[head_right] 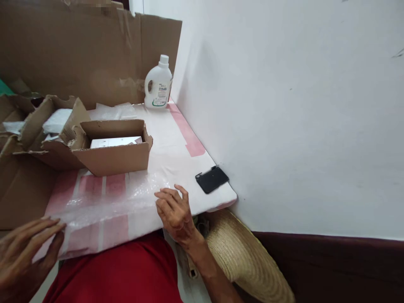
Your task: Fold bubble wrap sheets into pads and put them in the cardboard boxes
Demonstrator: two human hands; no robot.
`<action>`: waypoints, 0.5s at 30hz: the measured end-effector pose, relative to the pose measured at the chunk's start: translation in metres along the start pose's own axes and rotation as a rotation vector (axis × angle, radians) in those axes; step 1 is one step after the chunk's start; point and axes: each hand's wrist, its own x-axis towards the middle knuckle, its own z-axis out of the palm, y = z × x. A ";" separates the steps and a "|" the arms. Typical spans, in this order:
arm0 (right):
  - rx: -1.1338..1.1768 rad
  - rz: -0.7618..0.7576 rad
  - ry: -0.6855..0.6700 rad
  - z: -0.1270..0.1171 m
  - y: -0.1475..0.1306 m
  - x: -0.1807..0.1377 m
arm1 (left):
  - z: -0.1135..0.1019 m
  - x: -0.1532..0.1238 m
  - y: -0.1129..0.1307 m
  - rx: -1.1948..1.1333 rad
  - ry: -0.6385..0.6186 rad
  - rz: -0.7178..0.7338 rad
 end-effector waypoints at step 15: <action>0.327 0.177 -0.092 0.015 -0.058 0.008 | 0.026 -0.023 0.012 -0.203 -0.278 -0.042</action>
